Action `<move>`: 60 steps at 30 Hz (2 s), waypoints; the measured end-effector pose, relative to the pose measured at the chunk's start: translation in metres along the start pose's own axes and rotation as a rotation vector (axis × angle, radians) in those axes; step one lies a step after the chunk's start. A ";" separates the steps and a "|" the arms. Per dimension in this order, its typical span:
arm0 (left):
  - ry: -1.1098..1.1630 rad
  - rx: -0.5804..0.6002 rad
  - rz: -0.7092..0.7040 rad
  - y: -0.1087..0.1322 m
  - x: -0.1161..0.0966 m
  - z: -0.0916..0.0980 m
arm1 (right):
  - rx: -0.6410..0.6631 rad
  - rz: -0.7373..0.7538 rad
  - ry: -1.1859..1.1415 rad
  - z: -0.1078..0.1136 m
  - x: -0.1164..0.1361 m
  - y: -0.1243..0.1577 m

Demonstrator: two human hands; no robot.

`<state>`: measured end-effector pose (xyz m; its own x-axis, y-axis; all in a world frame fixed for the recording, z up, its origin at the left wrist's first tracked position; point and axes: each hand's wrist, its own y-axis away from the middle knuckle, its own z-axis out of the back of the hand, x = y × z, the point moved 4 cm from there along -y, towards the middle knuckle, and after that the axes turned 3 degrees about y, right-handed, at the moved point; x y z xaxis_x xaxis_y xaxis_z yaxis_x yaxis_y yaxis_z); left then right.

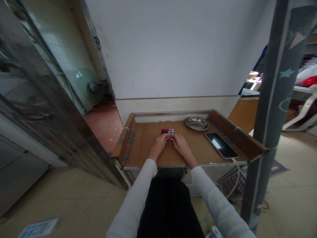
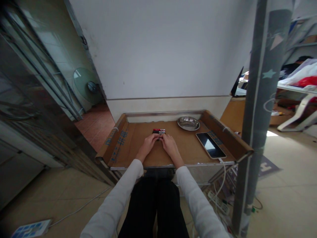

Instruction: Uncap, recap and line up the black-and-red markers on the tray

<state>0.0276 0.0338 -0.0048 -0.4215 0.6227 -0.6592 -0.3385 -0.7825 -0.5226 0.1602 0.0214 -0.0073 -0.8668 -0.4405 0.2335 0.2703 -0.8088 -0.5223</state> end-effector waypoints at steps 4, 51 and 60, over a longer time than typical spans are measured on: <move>0.033 0.012 0.005 0.002 -0.003 0.000 | 0.008 0.043 -0.003 0.002 0.003 0.001; -0.566 -0.329 0.362 0.010 0.013 0.024 | -0.071 -0.005 0.005 0.001 -0.003 0.006; -0.455 -0.316 0.366 0.006 0.027 0.014 | -0.060 -0.056 0.150 -0.005 -0.007 0.008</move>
<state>0.0026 0.0463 -0.0178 -0.7990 0.2018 -0.5665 0.1276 -0.8637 -0.4875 0.1663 0.0197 -0.0171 -0.9338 -0.3287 0.1412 0.1981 -0.8037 -0.5610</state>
